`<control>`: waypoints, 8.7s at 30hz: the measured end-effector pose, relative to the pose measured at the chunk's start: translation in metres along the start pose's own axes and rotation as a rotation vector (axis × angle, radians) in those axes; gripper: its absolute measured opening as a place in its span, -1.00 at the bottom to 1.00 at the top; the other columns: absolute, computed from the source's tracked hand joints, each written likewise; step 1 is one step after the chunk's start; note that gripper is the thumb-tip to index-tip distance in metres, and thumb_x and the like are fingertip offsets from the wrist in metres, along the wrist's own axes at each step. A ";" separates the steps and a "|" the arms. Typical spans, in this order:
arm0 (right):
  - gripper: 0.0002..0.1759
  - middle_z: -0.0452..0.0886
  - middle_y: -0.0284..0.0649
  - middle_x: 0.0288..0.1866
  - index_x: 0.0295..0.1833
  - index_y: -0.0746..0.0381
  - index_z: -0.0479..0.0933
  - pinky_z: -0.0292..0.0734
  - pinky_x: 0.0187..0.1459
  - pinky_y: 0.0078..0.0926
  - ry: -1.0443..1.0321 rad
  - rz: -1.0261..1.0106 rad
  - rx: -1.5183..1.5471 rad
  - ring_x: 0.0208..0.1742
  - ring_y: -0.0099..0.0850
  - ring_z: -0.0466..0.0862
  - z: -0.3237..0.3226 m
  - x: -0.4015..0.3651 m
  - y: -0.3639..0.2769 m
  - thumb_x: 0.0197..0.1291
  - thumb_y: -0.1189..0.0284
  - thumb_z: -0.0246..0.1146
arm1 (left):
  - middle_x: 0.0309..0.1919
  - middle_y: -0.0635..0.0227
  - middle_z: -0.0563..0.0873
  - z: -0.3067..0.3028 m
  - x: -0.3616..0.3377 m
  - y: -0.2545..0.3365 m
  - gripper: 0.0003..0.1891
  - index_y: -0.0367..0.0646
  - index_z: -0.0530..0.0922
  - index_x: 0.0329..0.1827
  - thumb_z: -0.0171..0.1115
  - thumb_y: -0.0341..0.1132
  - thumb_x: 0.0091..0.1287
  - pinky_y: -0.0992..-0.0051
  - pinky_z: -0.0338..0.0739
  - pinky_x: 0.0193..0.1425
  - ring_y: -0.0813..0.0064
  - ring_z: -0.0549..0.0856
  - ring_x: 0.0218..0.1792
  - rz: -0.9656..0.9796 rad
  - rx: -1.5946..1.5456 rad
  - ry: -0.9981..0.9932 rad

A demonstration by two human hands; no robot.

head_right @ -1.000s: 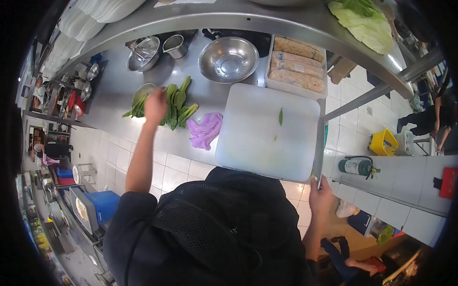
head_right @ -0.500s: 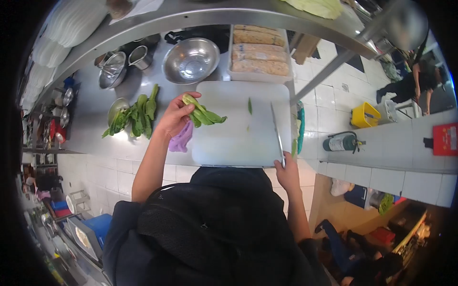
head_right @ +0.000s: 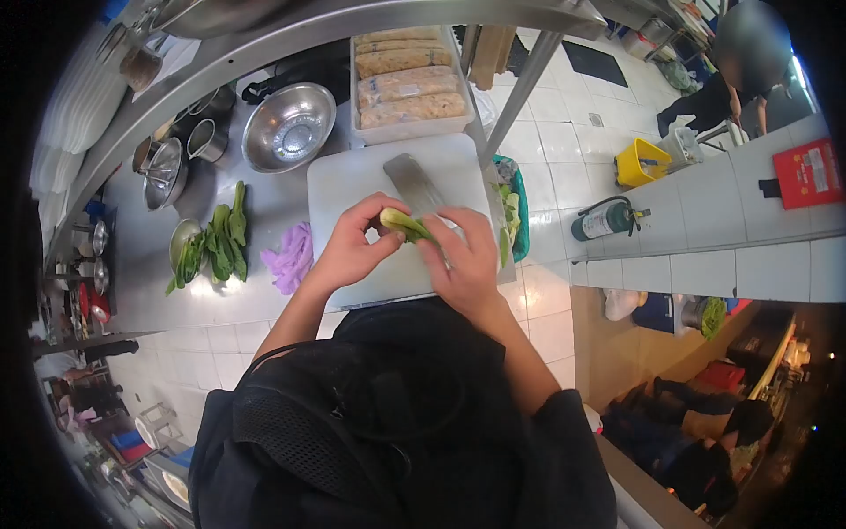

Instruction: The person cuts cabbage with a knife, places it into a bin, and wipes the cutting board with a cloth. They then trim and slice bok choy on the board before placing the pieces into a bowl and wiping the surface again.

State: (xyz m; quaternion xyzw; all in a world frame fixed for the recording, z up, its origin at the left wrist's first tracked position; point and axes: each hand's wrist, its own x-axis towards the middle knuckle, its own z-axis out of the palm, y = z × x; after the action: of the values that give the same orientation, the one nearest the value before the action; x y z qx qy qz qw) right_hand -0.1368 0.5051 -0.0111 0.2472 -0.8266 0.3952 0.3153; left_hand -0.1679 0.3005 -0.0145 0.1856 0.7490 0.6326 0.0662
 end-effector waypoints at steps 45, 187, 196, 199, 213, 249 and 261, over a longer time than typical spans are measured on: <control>-0.83 0.70 -0.21 -0.13 0.01 0.28 0.69 0.60 -0.14 -0.45 -0.177 0.713 0.152 -0.15 -0.42 0.68 0.044 -0.096 0.106 0.34 0.57 0.30 | -0.17 0.35 0.78 -0.200 -0.095 -0.053 -0.75 -0.25 0.67 0.03 0.45 -0.54 0.32 0.51 0.63 -0.08 0.57 0.73 -0.22 0.023 -0.092 1.127; -0.63 0.52 -0.31 -0.44 0.29 0.36 0.43 0.39 -0.64 -0.54 -0.244 1.199 0.185 -0.64 -0.59 0.48 -0.004 -0.122 0.025 0.47 0.46 0.24 | -0.10 0.07 0.79 -0.284 -0.110 -0.099 -0.78 -0.23 0.71 -0.06 0.28 -0.28 0.37 0.04 0.64 0.11 -0.06 0.75 0.01 -0.371 1.288 0.404; -0.55 0.74 0.08 -0.06 0.35 0.39 0.50 0.65 0.00 -0.24 -0.418 0.898 -0.008 -0.07 -0.19 0.75 -0.007 -0.129 0.035 0.40 0.51 0.30 | -0.14 0.09 0.81 -0.226 -0.060 -0.067 -0.74 -0.26 0.70 0.01 0.40 -0.35 0.30 0.24 0.70 0.03 0.18 0.81 -0.14 -0.425 1.236 0.174; -0.50 0.74 0.14 -0.06 0.35 0.39 0.50 0.64 -0.02 -0.24 -0.364 0.774 -0.042 -0.08 -0.15 0.76 0.006 -0.120 0.037 0.34 0.49 0.34 | -0.22 0.24 0.78 -0.190 -0.028 -0.031 -0.63 -0.25 0.69 0.11 0.51 -0.40 0.25 0.43 0.65 -0.07 0.38 0.74 -0.23 -0.190 0.649 0.331; -0.45 0.69 0.04 -0.24 0.45 0.30 0.30 0.66 -0.13 -0.24 -0.567 0.952 0.200 -0.19 -0.21 0.78 0.000 -0.129 0.053 0.40 0.51 0.25 | 0.19 0.15 0.60 0.029 -0.066 -0.137 -0.50 -0.17 0.60 0.28 0.46 -0.36 0.25 0.19 0.56 0.29 0.04 0.61 0.18 0.101 0.641 -0.024; -0.76 0.70 -0.16 0.01 0.12 0.34 0.54 0.83 -0.08 -0.37 -0.199 1.177 1.044 -0.04 -0.34 0.79 0.056 -0.053 0.036 0.37 0.61 0.29 | -0.24 0.41 0.74 0.043 -0.032 -0.064 -0.79 -0.28 0.67 0.04 0.33 -0.36 0.45 0.56 0.58 -0.27 0.67 0.64 -0.32 -0.362 -0.288 0.348; -0.78 0.68 -0.15 0.03 0.14 0.38 0.52 0.82 -0.12 -0.47 -0.134 1.075 1.020 -0.07 -0.40 0.79 0.049 -0.044 0.024 0.45 0.58 0.26 | -0.22 0.47 0.73 0.036 -0.026 -0.048 -0.82 -0.20 0.67 0.05 0.27 -0.34 0.50 0.57 0.60 -0.27 0.70 0.64 -0.29 -0.447 -0.582 0.338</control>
State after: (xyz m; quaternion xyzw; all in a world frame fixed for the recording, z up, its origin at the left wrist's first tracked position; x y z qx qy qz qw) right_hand -0.1380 0.4863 -0.0785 -0.0519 -0.5648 0.8138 -0.1264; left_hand -0.1416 0.3185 -0.0719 -0.1150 0.5608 0.8099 0.1280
